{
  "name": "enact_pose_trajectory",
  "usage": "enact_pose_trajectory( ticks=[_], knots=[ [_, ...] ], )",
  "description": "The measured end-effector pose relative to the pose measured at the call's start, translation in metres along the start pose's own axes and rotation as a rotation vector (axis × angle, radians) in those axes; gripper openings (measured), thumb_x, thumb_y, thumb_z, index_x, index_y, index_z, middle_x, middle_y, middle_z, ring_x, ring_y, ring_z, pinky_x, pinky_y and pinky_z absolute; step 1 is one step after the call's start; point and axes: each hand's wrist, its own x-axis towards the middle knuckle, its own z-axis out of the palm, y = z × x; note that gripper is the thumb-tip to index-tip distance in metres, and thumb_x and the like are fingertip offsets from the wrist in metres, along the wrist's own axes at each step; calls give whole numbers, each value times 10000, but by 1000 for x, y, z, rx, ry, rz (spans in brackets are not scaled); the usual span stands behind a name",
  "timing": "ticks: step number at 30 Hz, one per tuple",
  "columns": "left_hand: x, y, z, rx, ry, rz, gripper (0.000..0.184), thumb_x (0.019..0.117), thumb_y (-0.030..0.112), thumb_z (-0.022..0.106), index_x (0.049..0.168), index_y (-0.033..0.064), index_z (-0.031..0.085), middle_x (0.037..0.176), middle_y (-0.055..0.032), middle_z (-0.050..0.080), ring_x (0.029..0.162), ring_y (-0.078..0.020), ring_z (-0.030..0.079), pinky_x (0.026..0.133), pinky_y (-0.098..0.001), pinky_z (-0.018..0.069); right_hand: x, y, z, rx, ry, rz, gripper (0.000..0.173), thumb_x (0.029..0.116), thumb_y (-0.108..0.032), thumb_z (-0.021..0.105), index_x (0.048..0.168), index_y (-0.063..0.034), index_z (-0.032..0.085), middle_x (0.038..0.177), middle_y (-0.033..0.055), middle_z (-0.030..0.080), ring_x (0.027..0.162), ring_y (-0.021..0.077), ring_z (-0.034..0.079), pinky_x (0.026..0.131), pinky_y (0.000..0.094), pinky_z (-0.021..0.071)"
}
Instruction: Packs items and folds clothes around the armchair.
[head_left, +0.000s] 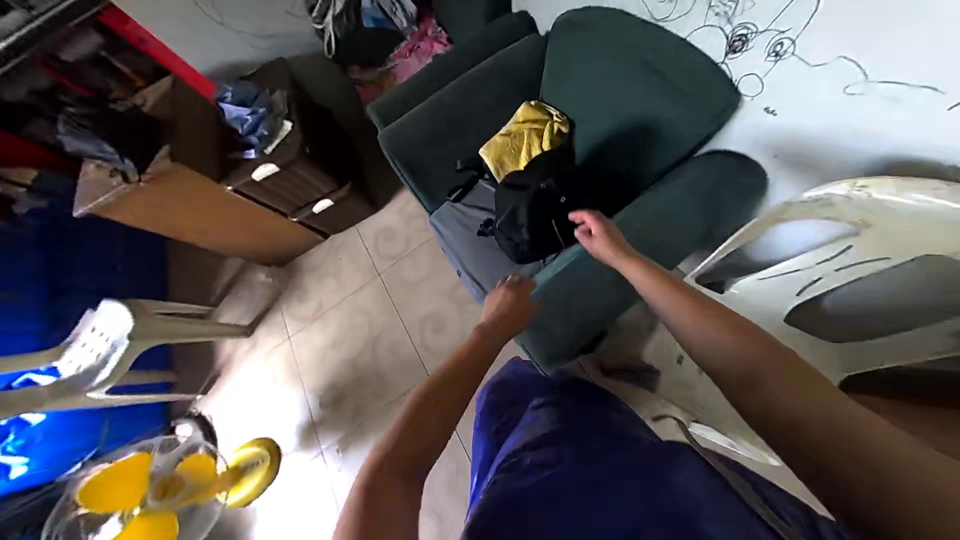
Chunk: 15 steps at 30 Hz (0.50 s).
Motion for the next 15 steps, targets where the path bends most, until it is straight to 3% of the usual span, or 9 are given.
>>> enact_pose_trajectory(
  ticks=[2,5,8,11,13,15],
  knots=[
    [63,5,-28,70,73,60,394,982,116,635,1367,34,617,1437,-230,549,1366,-419,489,1081,-595,428,57,-14,2,212,101,200,492,1044,-47,477,1515,57,380,1496,311,458,1323,446,530,1078,532,459],
    [157,-3,-61,190,156,166,441,946,7,631,1384,37,596,1456,-251,515,1348,-462,478,1033,-635,433,108,-16,15,512,149,454,552,1051,-95,486,1561,-5,295,1434,295,506,1198,406,603,953,531,522],
    [225,-20,-72,193,122,284,365,983,-23,544,1342,8,609,1407,-276,544,1277,-467,549,1006,-611,474,127,-7,21,439,197,462,500,1014,-73,596,1451,63,394,1258,304,597,1045,368,661,907,493,551],
    [242,-34,-79,41,75,456,250,1005,80,598,1218,-22,680,1268,-279,620,1130,-436,646,945,-571,530,125,-25,-3,103,163,372,305,1027,-59,581,1290,96,570,1191,295,654,1088,402,659,981,552,503],
    [231,-46,-89,48,-116,495,276,1023,118,571,1263,27,672,1298,-249,610,1157,-401,636,956,-551,525,114,-37,-4,9,53,295,251,1028,-31,559,1245,75,630,1178,276,676,1092,397,671,990,566,505],
    [230,-59,-98,20,-200,562,336,1039,123,524,1353,58,624,1328,-238,611,1201,-382,622,983,-538,512,111,-32,-7,93,-35,248,268,1033,-64,532,1239,76,630,1143,242,680,1014,279,686,944,460,548]
  ],
)
